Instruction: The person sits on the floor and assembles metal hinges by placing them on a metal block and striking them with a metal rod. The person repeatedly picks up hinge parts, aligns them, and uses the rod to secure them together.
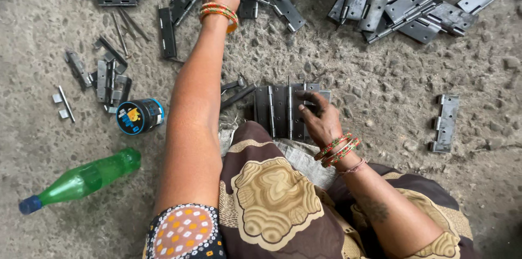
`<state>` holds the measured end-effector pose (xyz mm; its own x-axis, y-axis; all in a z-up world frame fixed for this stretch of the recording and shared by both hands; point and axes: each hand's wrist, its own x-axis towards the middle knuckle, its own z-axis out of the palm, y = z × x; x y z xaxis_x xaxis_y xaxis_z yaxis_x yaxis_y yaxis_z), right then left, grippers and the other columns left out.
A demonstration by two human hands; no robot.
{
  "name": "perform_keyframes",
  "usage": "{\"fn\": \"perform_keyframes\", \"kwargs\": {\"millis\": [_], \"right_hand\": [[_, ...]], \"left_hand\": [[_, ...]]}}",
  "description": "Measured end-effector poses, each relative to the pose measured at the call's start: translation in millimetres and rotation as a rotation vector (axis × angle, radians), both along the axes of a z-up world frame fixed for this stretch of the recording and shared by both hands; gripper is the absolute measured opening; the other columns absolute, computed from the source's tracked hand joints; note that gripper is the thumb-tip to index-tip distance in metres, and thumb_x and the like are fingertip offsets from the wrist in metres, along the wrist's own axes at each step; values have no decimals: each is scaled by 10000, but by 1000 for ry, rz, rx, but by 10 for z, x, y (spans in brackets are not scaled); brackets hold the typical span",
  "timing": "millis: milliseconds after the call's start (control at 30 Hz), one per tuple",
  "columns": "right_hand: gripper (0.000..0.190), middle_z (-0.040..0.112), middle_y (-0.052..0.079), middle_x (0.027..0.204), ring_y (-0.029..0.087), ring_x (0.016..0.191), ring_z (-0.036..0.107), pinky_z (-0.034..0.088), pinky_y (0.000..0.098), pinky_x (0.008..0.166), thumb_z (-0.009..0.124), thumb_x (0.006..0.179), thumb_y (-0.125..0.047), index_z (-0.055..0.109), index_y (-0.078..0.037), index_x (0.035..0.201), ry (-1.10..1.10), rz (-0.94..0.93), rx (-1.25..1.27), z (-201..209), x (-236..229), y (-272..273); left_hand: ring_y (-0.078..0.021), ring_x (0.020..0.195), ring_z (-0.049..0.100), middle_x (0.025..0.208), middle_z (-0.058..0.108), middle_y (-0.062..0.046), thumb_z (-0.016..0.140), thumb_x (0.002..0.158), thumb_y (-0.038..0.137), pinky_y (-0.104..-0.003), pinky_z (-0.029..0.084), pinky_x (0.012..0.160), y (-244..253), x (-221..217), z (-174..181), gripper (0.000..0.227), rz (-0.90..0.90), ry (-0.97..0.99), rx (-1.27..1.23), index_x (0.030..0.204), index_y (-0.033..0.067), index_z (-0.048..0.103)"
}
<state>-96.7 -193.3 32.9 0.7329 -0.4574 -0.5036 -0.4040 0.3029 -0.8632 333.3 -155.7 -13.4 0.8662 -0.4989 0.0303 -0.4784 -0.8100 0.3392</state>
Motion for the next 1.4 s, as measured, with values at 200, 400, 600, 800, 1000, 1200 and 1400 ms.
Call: {"fn": "perform_keyframes", "kwargs": {"millis": [200, 400, 600, 800, 1000, 1200, 1400], "right_hand": [[323, 749, 46, 1050, 103, 945, 658, 542, 271, 832, 658, 927, -63, 678, -68, 1249, -39, 12, 23, 34, 24, 19], [338, 752, 38, 1066, 100, 940, 672, 557, 271, 822, 635, 912, -62, 684, -64, 1247, -72, -28, 6, -18, 40, -33], [332, 764, 51, 1090, 146, 973, 680, 566, 301, 836, 661, 909, -99, 697, -65, 1238, -108, 51, -10, -111, 82, -90], [439, 609, 115, 1454, 359, 1199, 651, 540, 439, 1034, 702, 867, -205, 651, -156, 1301, -57, 374, -573, -6, 37, 47], [691, 146, 74, 1683, 356, 1543, 117, 153, 733, 1148, 762, 803, -392, 519, -307, 1444, 54, 730, -873, 183, 193, 415], [739, 50, 53, 1704, 349, 1568, 56, 71, 749, 1155, 764, 831, -427, 425, -409, 1487, 172, 965, -1038, 263, 206, 546], [819, 40, -39, 1721, 308, 1574, 68, 97, 722, 1190, 783, 796, -414, 374, -524, 1498, 317, 920, -1085, 313, 129, 488]], "left_hand": [[-423, 1282, 535, 1392, 516, -277, 973, 703, 272, -435, 461, 1072, 28, 138, -232, 916, 111, 20, -35, 1383, 28, 409], [-267, 902, 769, 1055, 785, -156, 957, 684, 257, -390, 607, 843, 368, -251, -37, 545, 434, 356, -191, 1107, 7, 721], [-239, 627, 744, 923, 767, -171, 800, 831, 62, -341, 560, 437, 655, -1006, -197, 330, 432, 932, -657, 1098, -41, 636], [-224, 562, 705, 828, 735, -159, 709, 932, 142, -333, 507, 415, 975, -1461, 0, 254, 422, 1001, -534, 1090, -27, 604], [-186, 575, 679, 850, 736, -109, 699, 916, 116, -301, 483, 429, 1355, -1842, 556, 257, 418, 973, -604, 1130, 67, 566], [-184, 687, 731, 891, 756, -128, 681, 975, 124, -280, 526, 530, 1453, -2132, 1507, 202, 210, 904, -932, 1126, 10, 610], [-180, 793, 737, 960, 737, -86, 697, 971, 70, -305, 593, 670, 1479, -2376, 1889, 232, -29, 877, -1190, 1176, 56, 591]]}}
